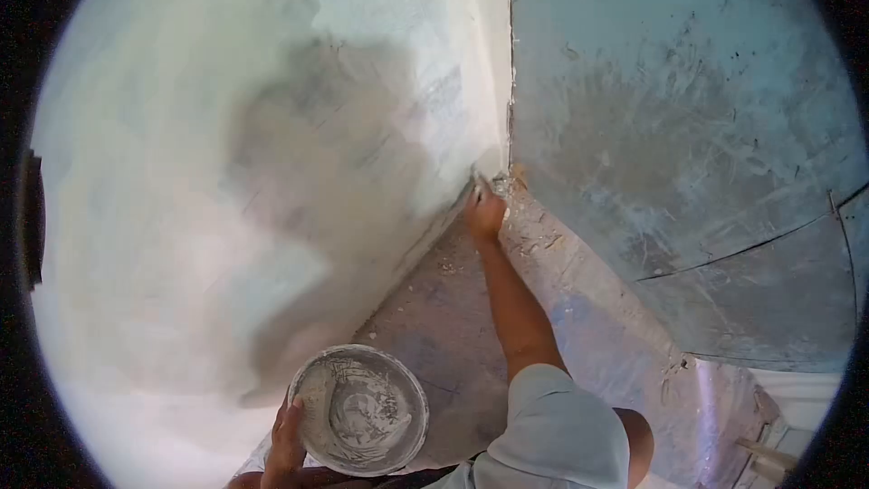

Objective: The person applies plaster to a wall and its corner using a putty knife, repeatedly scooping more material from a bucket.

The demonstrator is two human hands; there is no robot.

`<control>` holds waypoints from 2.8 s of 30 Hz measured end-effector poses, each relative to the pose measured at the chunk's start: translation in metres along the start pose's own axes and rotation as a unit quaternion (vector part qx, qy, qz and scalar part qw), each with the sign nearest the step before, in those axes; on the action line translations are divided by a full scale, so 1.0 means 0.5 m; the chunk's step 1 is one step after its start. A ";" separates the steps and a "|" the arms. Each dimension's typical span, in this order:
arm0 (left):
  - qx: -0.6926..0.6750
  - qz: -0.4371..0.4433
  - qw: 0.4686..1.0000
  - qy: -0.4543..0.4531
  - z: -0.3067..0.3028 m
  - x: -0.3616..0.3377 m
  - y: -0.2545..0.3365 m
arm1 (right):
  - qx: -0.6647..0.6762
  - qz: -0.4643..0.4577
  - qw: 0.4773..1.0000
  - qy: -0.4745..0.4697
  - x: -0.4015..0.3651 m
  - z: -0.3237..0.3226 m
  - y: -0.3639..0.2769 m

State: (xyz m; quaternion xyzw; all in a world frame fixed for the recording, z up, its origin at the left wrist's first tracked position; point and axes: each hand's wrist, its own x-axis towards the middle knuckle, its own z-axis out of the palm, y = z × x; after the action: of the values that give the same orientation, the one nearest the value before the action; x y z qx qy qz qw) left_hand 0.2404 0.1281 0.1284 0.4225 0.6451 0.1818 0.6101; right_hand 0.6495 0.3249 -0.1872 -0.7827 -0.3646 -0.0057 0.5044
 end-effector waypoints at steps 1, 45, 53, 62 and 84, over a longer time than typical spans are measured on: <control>-0.017 -0.002 1.000 -0.001 -0.002 0.003 -0.003 | 0.049 -0.036 0.998 0.013 -0.025 -0.005 -0.007; 0.016 0.025 0.999 -0.045 -0.002 0.007 0.030 | 0.055 0.044 0.993 0.092 0.078 -0.014 -0.059; -0.035 0.005 0.997 -0.065 0.004 0.009 0.039 | 0.067 -0.060 0.993 -0.076 -0.133 -0.038 -0.128; -0.027 0.030 0.995 -0.087 -0.018 0.030 0.008 | 0.024 0.038 0.997 0.063 0.085 -0.079 -0.071; -0.007 -0.011 0.999 -0.043 0.010 0.005 0.060 | 0.035 -0.071 0.997 -0.022 -0.034 -0.051 -0.065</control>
State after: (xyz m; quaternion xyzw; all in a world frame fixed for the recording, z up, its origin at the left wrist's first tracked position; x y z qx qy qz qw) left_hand 0.2547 0.1460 0.1482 0.4187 0.6220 0.1611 0.6418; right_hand 0.6274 0.3023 -0.1557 -0.7368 -0.4301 -0.0117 0.5215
